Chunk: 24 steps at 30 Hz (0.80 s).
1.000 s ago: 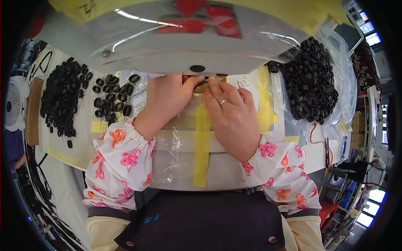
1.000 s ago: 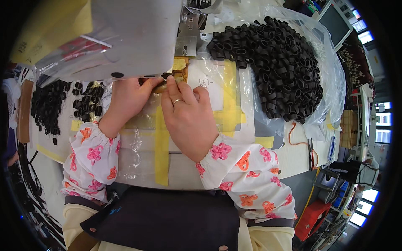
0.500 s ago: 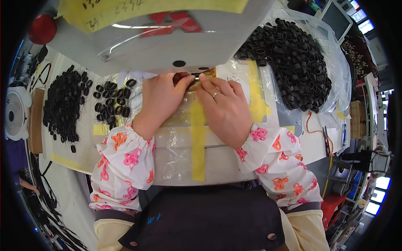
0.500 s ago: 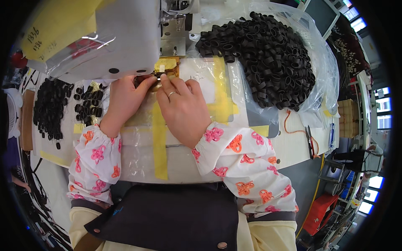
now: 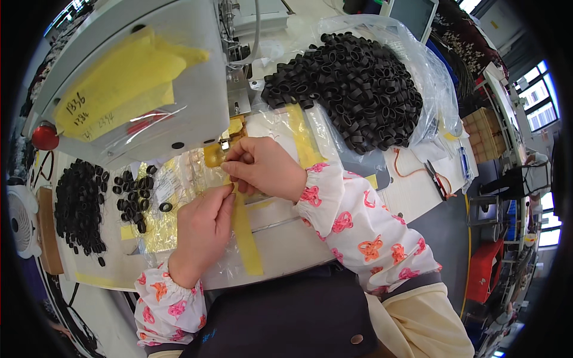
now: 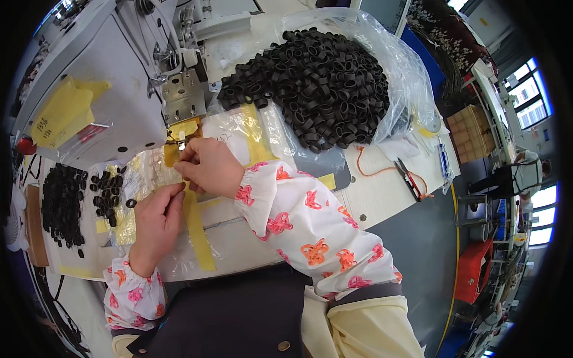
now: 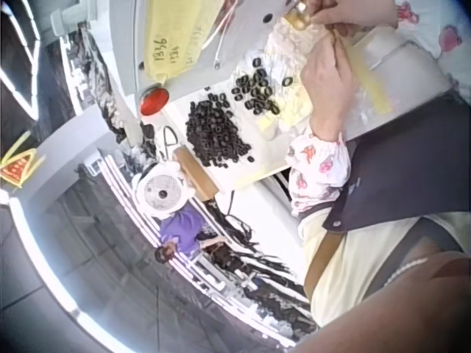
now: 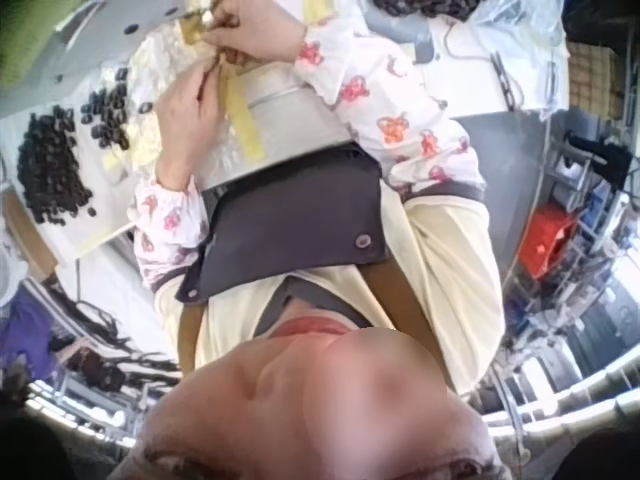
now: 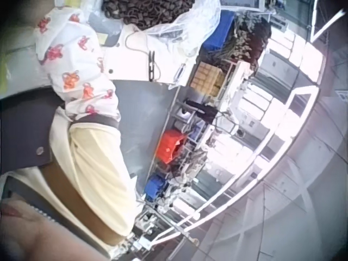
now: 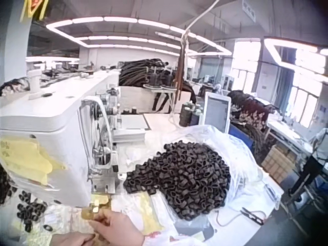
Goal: The person assembles small black plastic or rubber components by hand on an industrial workstation.
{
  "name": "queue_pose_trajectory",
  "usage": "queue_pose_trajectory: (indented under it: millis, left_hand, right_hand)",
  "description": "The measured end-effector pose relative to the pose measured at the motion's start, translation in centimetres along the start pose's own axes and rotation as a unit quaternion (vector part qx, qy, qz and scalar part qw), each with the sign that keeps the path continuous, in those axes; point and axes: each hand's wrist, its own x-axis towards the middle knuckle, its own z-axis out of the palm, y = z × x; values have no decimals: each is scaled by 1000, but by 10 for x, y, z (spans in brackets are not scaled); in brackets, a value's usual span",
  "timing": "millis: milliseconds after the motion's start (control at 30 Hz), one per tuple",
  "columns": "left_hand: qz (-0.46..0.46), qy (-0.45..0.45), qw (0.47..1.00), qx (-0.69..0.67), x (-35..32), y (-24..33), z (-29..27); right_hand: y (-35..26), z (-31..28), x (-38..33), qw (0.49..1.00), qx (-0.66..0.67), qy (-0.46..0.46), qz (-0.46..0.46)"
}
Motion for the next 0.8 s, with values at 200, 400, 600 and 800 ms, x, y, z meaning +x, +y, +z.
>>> queue_pose_trajectory:
  millis: [200, 400, 600, 800]
  left_hand:
    - [-21, 28, 998, -51, 32, -29, -9]
    - [-52, -112, 992, -34, 38, -39, -3]
    - [30, 13, 999, -35, 42, -47, -2]
    - [-79, -22, 984, -156, 39, -51, 1]
  right_hand:
    - [24, 24, -27, 954, -129, 110, -248]
    - [6, 19, -55, 943, -175, 43, -279]
    - [-3, -17, 4, 999, 10, -24, -47]
    - [-8, -15, 19, 998, -8, -68, 13]
